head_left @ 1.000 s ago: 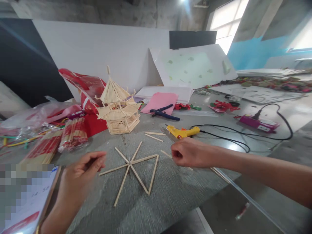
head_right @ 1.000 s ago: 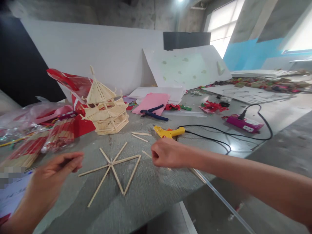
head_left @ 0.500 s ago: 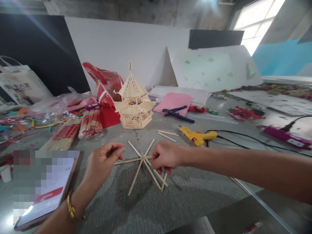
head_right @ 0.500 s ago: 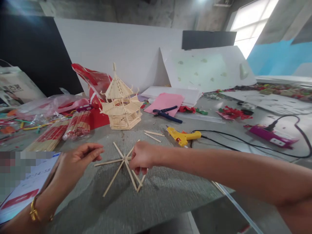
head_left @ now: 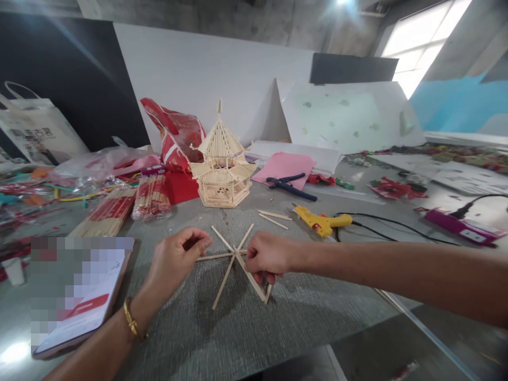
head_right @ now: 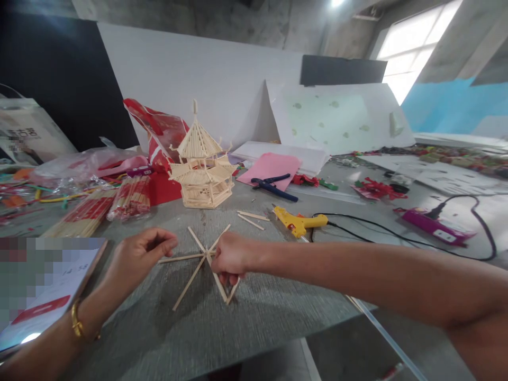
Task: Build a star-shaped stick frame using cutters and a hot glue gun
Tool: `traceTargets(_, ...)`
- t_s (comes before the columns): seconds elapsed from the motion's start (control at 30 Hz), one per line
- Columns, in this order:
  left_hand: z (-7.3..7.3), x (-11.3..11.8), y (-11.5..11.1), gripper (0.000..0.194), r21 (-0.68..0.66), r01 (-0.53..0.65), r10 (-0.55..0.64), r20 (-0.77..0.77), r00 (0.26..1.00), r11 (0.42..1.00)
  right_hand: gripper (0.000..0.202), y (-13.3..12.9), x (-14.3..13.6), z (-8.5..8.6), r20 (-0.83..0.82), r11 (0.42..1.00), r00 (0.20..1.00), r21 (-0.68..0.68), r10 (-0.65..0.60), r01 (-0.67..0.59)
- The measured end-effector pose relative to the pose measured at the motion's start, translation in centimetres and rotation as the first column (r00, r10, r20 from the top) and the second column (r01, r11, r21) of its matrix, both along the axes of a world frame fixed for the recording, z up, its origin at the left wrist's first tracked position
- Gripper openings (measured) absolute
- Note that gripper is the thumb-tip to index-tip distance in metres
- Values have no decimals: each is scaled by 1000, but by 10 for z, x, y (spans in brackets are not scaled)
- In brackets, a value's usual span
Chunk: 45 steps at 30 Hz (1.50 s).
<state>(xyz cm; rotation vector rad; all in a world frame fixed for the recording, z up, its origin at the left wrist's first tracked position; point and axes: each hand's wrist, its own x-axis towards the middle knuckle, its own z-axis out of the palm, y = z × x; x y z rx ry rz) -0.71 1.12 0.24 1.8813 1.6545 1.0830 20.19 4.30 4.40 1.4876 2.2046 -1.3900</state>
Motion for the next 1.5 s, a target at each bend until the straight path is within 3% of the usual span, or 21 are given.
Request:
traceTargets(0.8, 0, 0, 0, 27, -25, 12, -14, -63, 998, 1000, 18, -1, -2, -1, -7, 998, 1000, -59, 3, -3)
traceTargets(0.9, 2, 1, -1, 27, -26, 22, -23, -55, 998, 999, 14, 4, 1, 8, -78, 997, 997, -75, -24, 18)
traceTargets(1.1, 2, 1, -2, 28, -10, 0, 0, -61, 998, 1000, 8, 16, 25, 43, -265, 991, 955, -30, -133, 130)
traceTargets(1.3, 0, 0, -1, 29, -34, -19, 16, -89, 996, 999, 14, 23, 58, 50, -411, 980, 898, 46, -157, 193)
traceTargets(1.43, 12, 2, -2, 31, -63, -52, 37, -227, 973, 997, 18, 28, 78, 57, -490, 948, 844, 103, -217, 303)
traceTargets(1.5, 21, 5, -2, 30, 3, -58, 56, -293, 955, 998, 18, 29, 84, 61, -504, 940, 834, 115, -223, 321)
